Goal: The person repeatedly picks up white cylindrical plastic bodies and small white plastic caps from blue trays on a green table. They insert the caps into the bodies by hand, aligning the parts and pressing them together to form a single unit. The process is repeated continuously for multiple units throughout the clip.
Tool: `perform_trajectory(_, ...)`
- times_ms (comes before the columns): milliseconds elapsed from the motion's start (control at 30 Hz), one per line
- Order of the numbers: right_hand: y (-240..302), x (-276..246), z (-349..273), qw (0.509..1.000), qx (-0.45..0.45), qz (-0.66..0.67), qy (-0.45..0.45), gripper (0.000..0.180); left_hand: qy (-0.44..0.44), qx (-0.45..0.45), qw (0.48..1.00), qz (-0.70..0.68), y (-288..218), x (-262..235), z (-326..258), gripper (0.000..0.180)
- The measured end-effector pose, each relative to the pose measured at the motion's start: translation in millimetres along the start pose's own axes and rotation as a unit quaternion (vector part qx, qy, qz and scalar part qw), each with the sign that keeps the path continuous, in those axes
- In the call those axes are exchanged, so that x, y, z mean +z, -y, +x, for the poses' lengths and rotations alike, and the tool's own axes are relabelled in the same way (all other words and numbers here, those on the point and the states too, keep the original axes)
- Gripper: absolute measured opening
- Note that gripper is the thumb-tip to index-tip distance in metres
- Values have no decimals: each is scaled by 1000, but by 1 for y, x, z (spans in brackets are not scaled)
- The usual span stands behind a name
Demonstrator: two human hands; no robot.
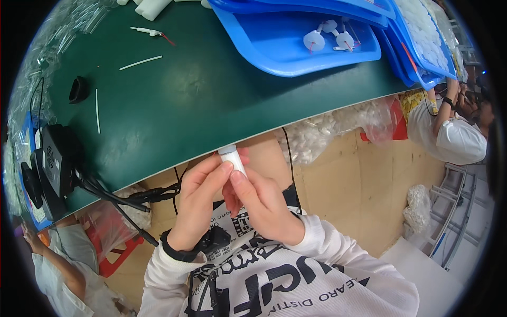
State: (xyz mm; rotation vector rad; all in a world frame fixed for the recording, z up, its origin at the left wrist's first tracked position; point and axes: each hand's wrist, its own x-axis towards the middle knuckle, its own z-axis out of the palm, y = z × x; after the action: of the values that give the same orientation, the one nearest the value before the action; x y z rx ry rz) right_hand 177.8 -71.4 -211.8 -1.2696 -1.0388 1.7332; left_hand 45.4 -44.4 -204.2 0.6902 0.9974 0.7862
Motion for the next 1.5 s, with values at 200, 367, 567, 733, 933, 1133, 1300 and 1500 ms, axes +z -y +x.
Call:
perform_trajectory(200, -4, 8, 0, 999, 2, 32, -24, 28, -2, -7, 1000, -20, -1, -1, 3, 31)
perform_trajectory(367, 8, 23, -4, 990, 68, 117, -28, 35, -10, -35, 999, -9, -8, -3, 1, 30)
perform_trajectory(567, 9, 34, -5, 982, 90, 157, -51, 40, -39, -63, 997, -22, -12, 0, -2, 31)
perform_trajectory(733, 35, 6, -4, 975, 188, 121, -18, 39, -48, -54, 993, -89, -13, 13, -2, 33)
perform_trajectory(933, 15, 20, -4, 974, 83, 205, -41, 36, -70, -20, 996, -42, -4, 11, 2, 33)
perform_trajectory(1133, 9, 40, -2, 974, 30, 212, -76, 41, -91, -77, 993, 13, -15, 8, -4, 31)
perform_trajectory(1300, 6, 49, -1, 969, 20, 229, -88, 42, -116, -48, 992, 28, -18, 13, -4, 30)
perform_trajectory(1500, 18, 40, 0, 962, 77, 241, -99, 42, -110, -130, 984, 45, -26, 15, -1, 31)
